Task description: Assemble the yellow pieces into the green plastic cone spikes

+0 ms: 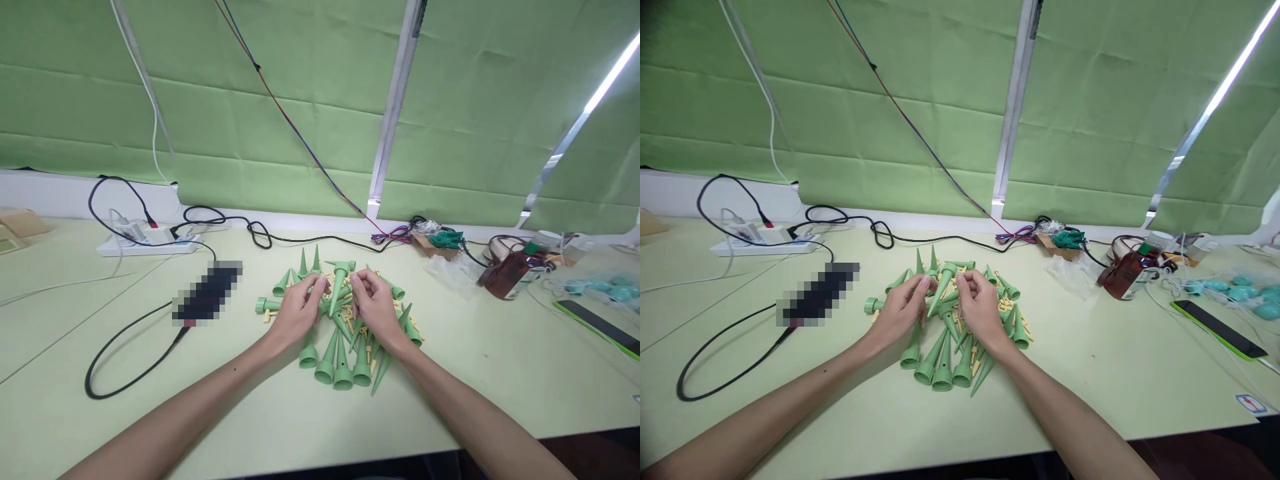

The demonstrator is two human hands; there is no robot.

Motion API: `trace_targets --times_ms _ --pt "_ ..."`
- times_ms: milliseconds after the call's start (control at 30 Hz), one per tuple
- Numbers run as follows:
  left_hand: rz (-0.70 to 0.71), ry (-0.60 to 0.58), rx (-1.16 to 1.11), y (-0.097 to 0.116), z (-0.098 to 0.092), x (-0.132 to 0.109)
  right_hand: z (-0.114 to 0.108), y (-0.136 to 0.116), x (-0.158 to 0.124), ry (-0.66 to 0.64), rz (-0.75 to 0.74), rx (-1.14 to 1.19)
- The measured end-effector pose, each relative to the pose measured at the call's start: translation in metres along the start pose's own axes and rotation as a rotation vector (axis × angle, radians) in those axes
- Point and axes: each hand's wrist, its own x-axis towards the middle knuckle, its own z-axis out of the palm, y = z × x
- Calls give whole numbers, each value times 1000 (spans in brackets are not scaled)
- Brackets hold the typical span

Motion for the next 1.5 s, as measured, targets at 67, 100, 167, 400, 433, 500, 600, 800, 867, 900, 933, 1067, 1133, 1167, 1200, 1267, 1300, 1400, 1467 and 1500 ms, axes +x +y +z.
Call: trace_targets --times_ms 67,100,167,400,433,500,600,800,867,900,933,1067,1133,1167,1200,1267,1300,1400,1467,1500 --pt "-40 -32 -76 -2 0 1 1 -1 -1 -22 -9 19" --pt "-53 -49 -104 -3 1 1 2 -1 -1 -35 -12 27" --pt "-66 -78 -133 -4 2 1 2 -2 -2 -56 -17 40" --pt "-28 -118 -85 -3 1 1 3 -1 -3 -65 5 26" --pt "-21 -119 -69 -2 0 1 3 -1 -3 -65 6 25" --pt "0 -110 -25 -2 0 1 2 -2 -3 -68 7 17" --pt "86 -51 77 -4 1 1 2 -4 -3 -70 8 -16" --pt "338 29 253 -9 2 -3 1 -7 -3 -68 10 -59" --pt "412 30 288 -10 2 -5 1 -6 -3 -71 13 -58" --pt "440 25 301 -10 1 -6 1 -5 -3 -72 15 -57" --pt "463 20 310 -11 1 -6 1 -5 -3 -73 16 -58" --pt "533 4 342 -14 1 -7 1 -4 -3 -59 19 -81" --pt "560 14 362 -15 1 -7 1 -4 -3 -49 12 -100" --pt "566 19 371 -16 2 -7 1 -4 -3 -46 8 -111" --pt "567 24 376 -17 2 -7 1 -4 -3 -44 3 -121" --pt "541 25 383 -17 3 -7 1 -4 -3 -42 -4 -134" --pt "515 29 382 -17 3 -7 1 -4 -4 -42 -7 -137" --pt "389 48 348 -15 4 -7 2 -3 -4 -41 -22 -129" --pt "296 51 297 -13 5 -6 2 -3 -5 -41 -33 -118" --pt "256 45 267 -12 5 -6 2 -3 -5 -41 -36 -114"
